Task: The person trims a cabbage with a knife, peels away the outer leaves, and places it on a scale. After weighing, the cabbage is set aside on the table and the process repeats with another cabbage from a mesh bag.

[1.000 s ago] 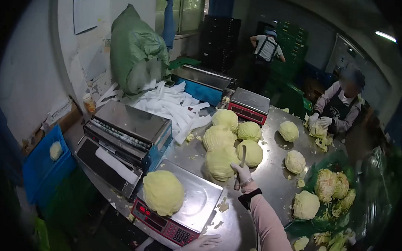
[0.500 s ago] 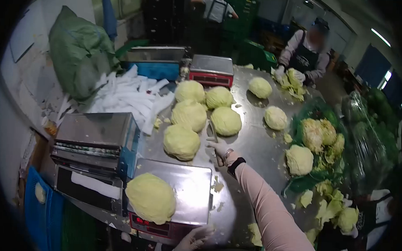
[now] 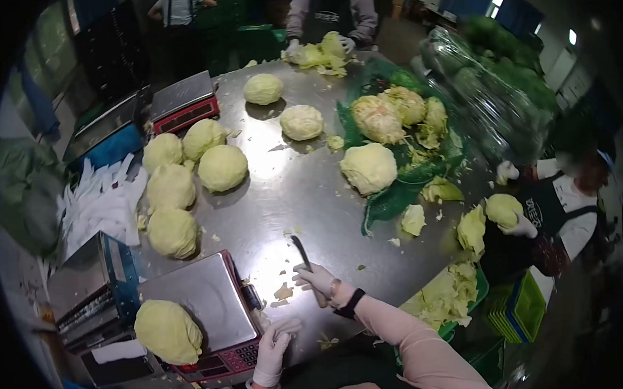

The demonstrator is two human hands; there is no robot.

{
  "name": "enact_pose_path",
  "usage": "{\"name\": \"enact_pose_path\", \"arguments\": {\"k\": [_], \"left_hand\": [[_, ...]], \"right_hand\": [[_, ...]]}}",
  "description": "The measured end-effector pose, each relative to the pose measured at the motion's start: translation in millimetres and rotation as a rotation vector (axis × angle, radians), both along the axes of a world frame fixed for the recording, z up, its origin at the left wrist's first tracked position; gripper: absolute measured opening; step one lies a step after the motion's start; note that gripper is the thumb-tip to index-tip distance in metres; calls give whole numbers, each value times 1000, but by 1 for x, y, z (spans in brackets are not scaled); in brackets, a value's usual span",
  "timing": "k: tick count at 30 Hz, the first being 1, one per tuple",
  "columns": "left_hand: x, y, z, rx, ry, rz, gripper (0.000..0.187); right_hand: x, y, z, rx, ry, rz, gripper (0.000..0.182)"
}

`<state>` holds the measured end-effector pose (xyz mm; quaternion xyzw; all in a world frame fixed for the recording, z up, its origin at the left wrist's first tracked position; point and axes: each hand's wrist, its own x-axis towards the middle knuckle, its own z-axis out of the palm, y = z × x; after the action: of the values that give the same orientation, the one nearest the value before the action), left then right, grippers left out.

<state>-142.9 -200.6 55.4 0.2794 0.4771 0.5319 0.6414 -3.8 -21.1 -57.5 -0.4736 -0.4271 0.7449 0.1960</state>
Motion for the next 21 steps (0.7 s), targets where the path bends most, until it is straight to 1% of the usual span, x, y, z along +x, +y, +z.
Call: {"name": "enact_pose_path", "arguments": {"k": [1, 2, 3, 4, 5, 6, 7, 8, 9, 10, 11, 12, 13, 14, 15, 16, 17, 18, 19, 20, 21], "left_hand": [[2, 0, -7, 6, 34, -27, 46], [4, 2, -11, 17, 69, -41, 46], [8, 5, -10, 1, 82, -41, 41], [11, 8, -20, 23, 86, -54, 41], [15, 12, -37, -44, 17, 2, 37], [20, 15, -46, -117, -53, 61, 34], [23, 24, -38, -142, 4, 65, 30], [24, 31, -51, -134, 7, 58, 30], [23, 38, -78, -2, 196, 83, 32], [24, 46, -95, 132, 388, 103, 33], [27, 53, -97, 73, 358, 131, 41], [27, 60, -114, 81, 365, 123, 41], [26, 65, -139, 92, 478, 144, 46], [26, 69, -153, 99, 589, 169, 51], [28, 75, -132, 59, 790, 150, 62], [33, 79, -146, 56, 791, 159, 62], [38, 82, -171, 40, 1042, 144, 64], [43, 87, -184, 23, 1295, 126, 67], [70, 94, -180, 94, 1151, 227, 67], [93, 109, -130, 137, 999, -100, 66], [127, 116, -98, -9, 543, -280, 63]], "right_hand": [[42, -10, -3, 13, 0, -30, 30], [90, -17, -7, -15, -39, -111, 29], [138, -23, -9, -40, -76, -188, 27], [184, -36, 0, -49, -98, -325, 25], [231, -47, -3, 45, -185, -440, 23], [279, -62, -20, 58, -182, -623, 24], [309, -78, -8, 94, -260, -801, 24], [335, -92, -5, 136, -326, -957, 26], [358, -102, -6, 146, -314, -1028, 27], [361, -106, -6, 141, -307, -1039, 27], [364, -112, -1, 172, -308, -1055, 28], [361, -111, 16, 210, -308, -1069, 28], [347, -105, 27, 195, -299, -1047, 28], [336, -94, 28, 197, -297, -1049, 28], [328, -83, 28, 256, -295, -894, 27], [320, -69, 29, 310, -290, -736, 26], [307, -53, 41, 292, -273, -671, 27], [297, -32, 54, 276, -251, -607, 27], [293, -7, 59, 293, -236, -542, 28], [290, 16, 62, 302, -219, -481, 29], [284, 41, 66, 251, -173, -452, 31]]}}
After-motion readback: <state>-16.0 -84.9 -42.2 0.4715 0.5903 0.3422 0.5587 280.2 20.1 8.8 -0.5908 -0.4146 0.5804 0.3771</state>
